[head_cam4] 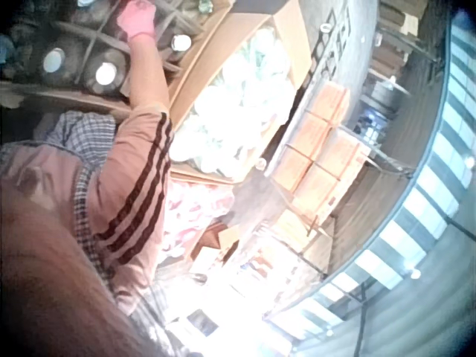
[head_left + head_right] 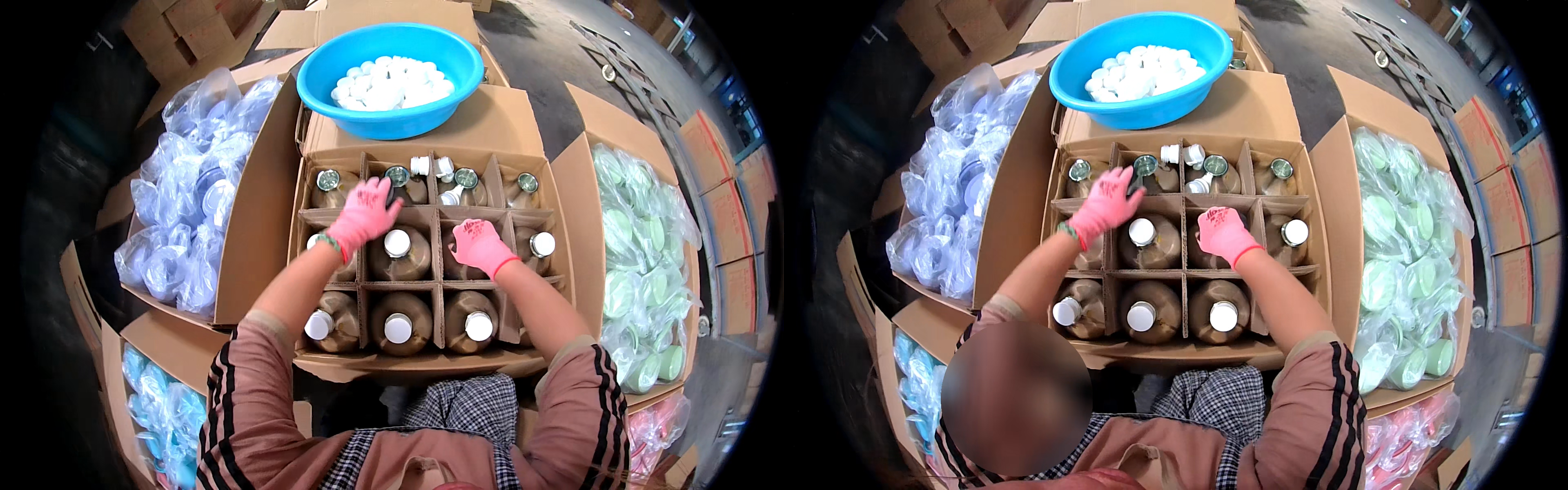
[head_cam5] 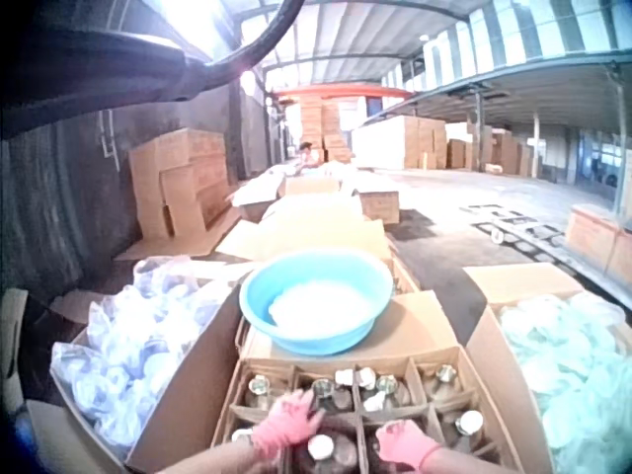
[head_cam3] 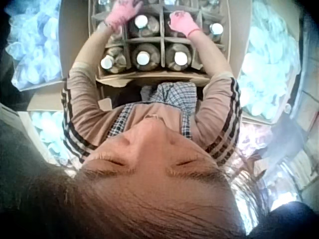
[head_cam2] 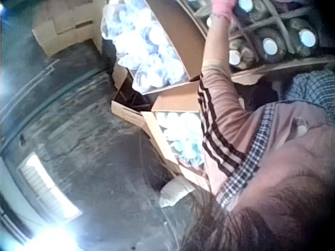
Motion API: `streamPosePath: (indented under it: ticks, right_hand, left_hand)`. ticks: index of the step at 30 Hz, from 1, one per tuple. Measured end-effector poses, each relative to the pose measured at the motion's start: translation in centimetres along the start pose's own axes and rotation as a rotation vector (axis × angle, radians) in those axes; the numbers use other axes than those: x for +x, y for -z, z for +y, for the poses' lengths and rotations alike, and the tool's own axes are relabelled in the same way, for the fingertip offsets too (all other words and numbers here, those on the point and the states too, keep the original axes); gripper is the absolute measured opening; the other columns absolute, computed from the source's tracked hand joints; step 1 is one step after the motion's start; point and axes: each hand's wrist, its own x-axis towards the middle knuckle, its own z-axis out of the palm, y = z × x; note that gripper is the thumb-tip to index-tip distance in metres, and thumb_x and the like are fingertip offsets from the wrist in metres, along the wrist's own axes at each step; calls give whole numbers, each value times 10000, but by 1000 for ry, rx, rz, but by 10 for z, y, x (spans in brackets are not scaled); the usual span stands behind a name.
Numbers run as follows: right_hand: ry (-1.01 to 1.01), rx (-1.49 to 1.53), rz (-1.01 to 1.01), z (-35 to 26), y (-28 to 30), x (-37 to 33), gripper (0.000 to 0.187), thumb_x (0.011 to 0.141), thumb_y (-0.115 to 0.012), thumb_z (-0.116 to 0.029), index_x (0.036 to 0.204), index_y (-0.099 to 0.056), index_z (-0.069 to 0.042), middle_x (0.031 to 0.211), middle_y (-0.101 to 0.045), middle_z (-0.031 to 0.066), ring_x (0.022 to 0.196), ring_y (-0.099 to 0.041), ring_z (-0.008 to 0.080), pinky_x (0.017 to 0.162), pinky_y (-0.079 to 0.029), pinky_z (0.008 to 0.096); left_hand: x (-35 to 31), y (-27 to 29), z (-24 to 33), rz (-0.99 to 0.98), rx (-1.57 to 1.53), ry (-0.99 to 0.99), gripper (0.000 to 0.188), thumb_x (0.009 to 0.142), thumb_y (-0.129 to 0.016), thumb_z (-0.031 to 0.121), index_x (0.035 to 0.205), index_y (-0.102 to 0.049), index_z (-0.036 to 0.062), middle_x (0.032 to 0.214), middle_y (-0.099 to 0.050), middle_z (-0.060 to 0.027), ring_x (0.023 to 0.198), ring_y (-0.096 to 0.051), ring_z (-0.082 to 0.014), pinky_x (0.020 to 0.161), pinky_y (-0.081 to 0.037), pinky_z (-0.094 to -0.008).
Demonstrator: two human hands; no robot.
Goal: The person sits on the floor in a warehouse and assembles thermos jugs. They place white caps on glass bottles in a cardboard box, then pick up blue and green thermos jugs from surrounding boxes. For each jug, they remove the lid, insert a stainless steel inner liner, and reassemble the unit before placing it into a plastic bag.
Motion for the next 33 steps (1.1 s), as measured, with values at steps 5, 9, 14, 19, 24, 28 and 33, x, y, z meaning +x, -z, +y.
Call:
streamPosePath:
  ticks: [5,9,14,19,24,28,33]
  right_hand:
    - [-211,53,350,-9,-19,-16,291,773,-530,-351,808,-562,-64,822,-549,135,766,-556,300,699,-460,379]
    - [-117,119,259,-15,1,-19,458,767,-537,-451,961,-535,-36,943,-503,170,858,-512,317,776,-428,396]
    - [-124,751,480,7,44,21,375,803,-505,-323,993,-544,-2,1092,-516,225,960,-503,392,835,-406,414]
    - [24,764,-20,35,15,84,293,790,-462,-216,983,-562,-21,926,-586,151,841,-526,262,748,-416,335]
    - [-146,1123,-301,46,18,97,272,747,-585,-205,963,-570,-39,768,-571,11,639,-495,81,560,-384,234]
    - [-69,876,15,17,48,66,353,687,-633,-173,1001,-541,-40,851,-536,77,775,-534,185,671,-427,295]
    - [-56,417,397,18,59,36,591,621,-677,-165,1157,-462,-39,1116,-413,216,996,-496,354,847,-433,381]
  left_hand:
    - [45,-20,-25,-405,268,328,450,726,-527,342,1086,-567,76,1199,-463,-134,1151,-349,-374,966,-250,-498]
    - [65,-34,-50,-735,147,317,456,689,-541,293,1080,-581,63,1204,-494,-136,1147,-393,-406,951,-284,-519]
    - [31,-10,-45,-320,-125,225,499,693,-619,363,1030,-559,0,1029,-577,-173,919,-556,-330,772,-435,-397]
    - [26,41,-62,244,-561,400,551,672,-679,407,1019,-533,4,966,-566,-200,872,-560,-316,741,-455,-370]
    - [19,22,-116,50,179,263,553,667,-679,434,1036,-532,48,1051,-497,-189,903,-532,-337,792,-444,-385]
    - [29,27,-84,-57,361,359,584,650,-687,444,1090,-504,105,1059,-482,-156,971,-510,-317,846,-420,-369]
    - [39,16,-113,-245,182,268,461,714,-623,387,979,-494,33,962,-545,-209,854,-564,-362,746,-461,-403]
